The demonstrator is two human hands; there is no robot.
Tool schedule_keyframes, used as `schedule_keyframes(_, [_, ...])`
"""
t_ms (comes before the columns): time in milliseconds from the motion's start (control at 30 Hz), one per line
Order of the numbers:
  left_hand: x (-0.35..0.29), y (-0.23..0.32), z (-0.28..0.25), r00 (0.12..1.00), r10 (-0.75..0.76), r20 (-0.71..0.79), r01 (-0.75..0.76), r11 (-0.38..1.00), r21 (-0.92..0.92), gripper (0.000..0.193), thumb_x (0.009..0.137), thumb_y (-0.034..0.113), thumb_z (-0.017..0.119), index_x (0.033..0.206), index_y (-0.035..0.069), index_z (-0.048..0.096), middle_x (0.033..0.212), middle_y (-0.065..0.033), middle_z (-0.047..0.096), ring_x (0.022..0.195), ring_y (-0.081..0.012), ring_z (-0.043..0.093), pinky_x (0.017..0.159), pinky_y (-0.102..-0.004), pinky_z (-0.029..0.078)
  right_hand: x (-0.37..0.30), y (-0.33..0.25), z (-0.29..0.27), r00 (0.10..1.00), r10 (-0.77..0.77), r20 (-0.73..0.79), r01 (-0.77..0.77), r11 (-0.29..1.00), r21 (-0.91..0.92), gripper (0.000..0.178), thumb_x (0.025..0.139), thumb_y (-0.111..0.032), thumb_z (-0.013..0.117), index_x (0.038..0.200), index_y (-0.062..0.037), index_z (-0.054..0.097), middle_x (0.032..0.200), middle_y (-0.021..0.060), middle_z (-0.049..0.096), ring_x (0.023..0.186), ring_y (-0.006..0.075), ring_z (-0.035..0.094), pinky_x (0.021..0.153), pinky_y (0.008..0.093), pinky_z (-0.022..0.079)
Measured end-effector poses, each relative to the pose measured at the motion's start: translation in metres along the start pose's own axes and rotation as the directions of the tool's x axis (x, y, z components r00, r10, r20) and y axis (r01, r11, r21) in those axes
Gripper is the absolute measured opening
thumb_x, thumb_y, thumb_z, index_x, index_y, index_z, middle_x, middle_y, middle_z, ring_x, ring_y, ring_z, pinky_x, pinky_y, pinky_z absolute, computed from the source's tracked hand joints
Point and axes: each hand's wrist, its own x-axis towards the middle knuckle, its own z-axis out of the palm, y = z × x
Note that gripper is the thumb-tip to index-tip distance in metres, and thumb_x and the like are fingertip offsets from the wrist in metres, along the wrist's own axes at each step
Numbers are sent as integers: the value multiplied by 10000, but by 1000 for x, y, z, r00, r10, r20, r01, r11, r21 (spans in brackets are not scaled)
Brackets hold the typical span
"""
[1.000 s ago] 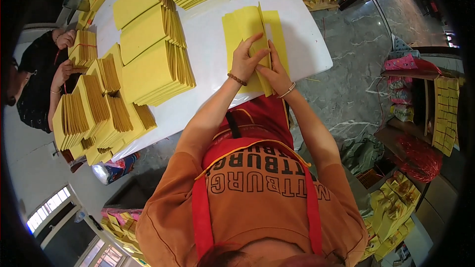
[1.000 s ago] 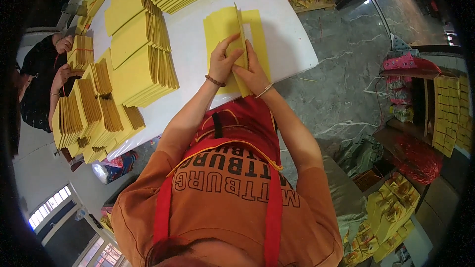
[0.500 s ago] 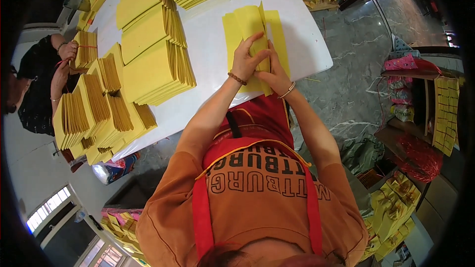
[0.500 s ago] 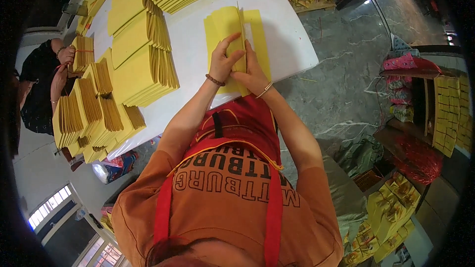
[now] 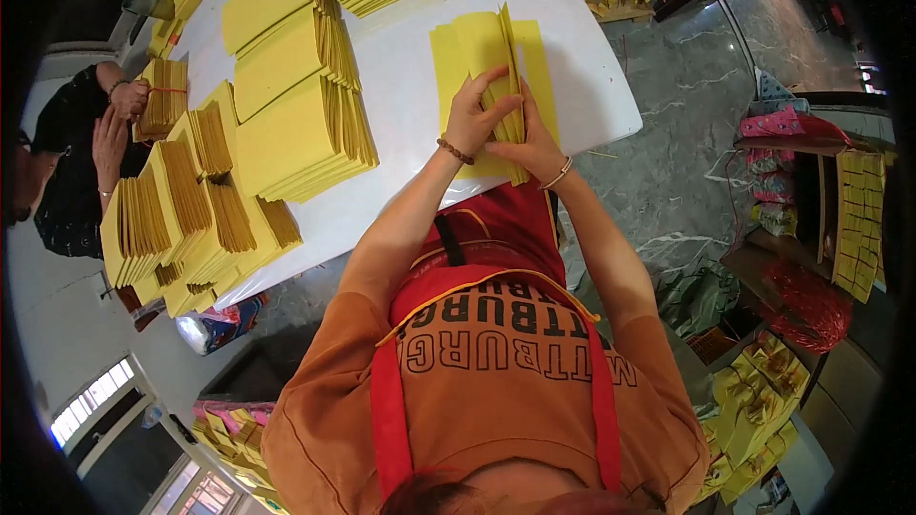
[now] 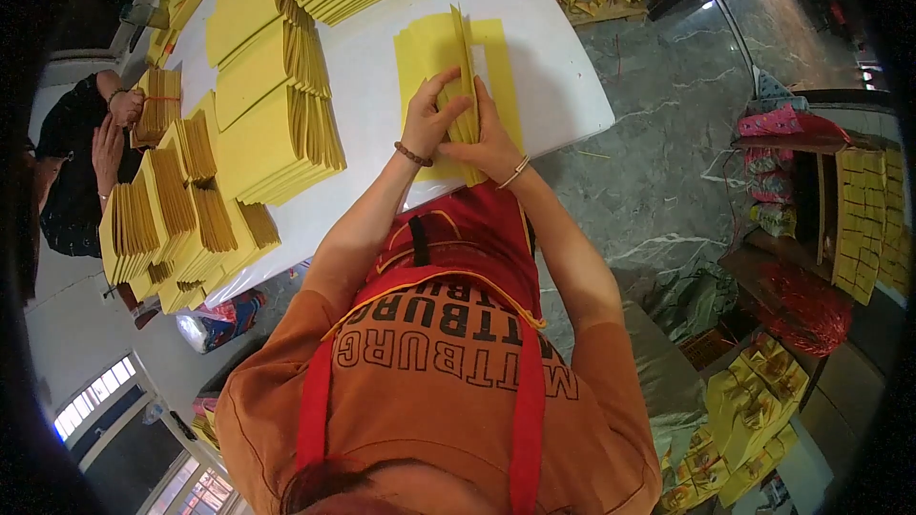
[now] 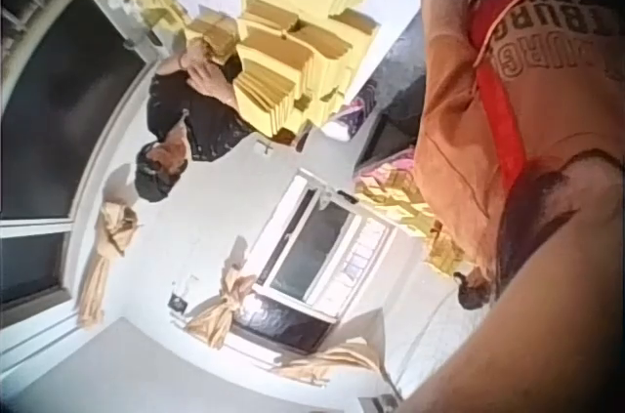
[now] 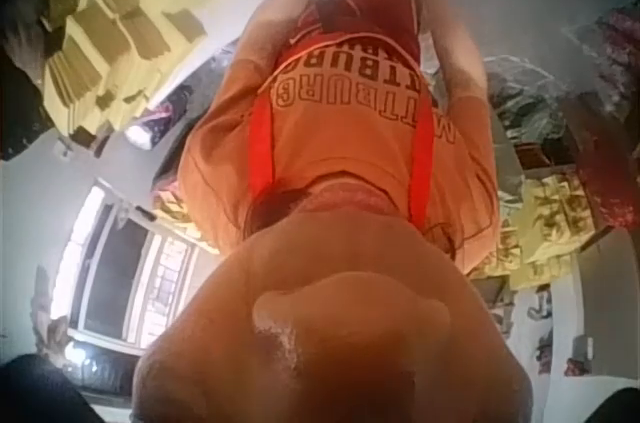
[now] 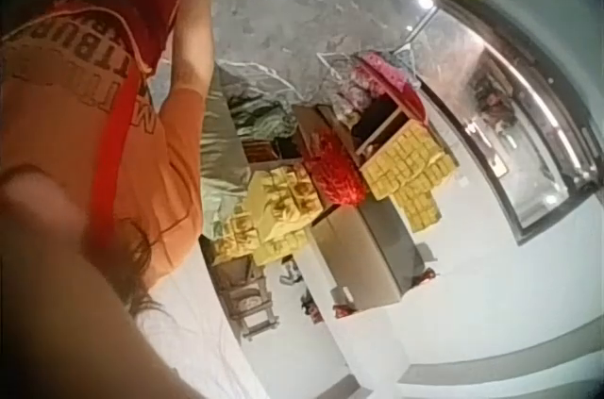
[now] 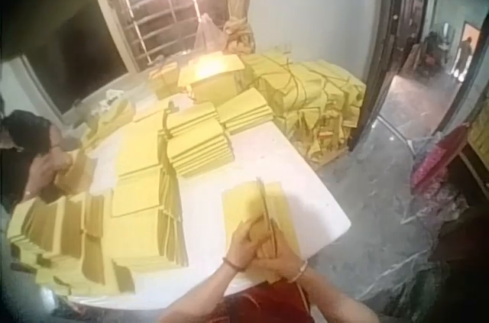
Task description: Folding sheets of yellow paper with silver foil inserts into stacks.
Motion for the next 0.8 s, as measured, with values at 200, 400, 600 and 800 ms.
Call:
schedule_keyframes(200, [1,-2,0,999,-28,-21,27,1000,-12,373,796,179,627,1121,20,534,1006,-136,566,936,-210,545,790,-295,433,-2,-11,1,996,71,-44,-67,994,83,829,805,-231,609,1374,34,67,1398,172,196,1302,239,189,1049,323,200])
schedule_keyframes(400, [0,-6,1,998,-39,-40,40,998,43,188,825,121,576,980,18,550,880,-107,562,771,-188,517,687,-286,418,0,-2,0,992,109,-62,-101,988,115,636,903,-252,426,1378,22,104,1421,148,179,1320,214,153,1059,298,150])
schedule_keyframes(600, [-2,-19,3,992,-117,-57,107,983,-147,103,836,99,557,881,13,523,837,-84,542,768,-158,509,688,-262,412,-1,-2,-1,988,141,-62,-127,973,194,631,869,-175,442,1378,21,123,1393,146,240,1288,213,225,1041,290,190])
schedule_keyframes(800, [-4,-11,6,987,-153,-51,136,962,-237,194,835,59,535,1015,26,469,908,-86,556,863,-156,528,760,-272,423,-1,-3,0,993,85,-87,-79,994,75,639,840,-132,457,1376,17,142,1372,147,276,1267,212,264,1030,284,212])
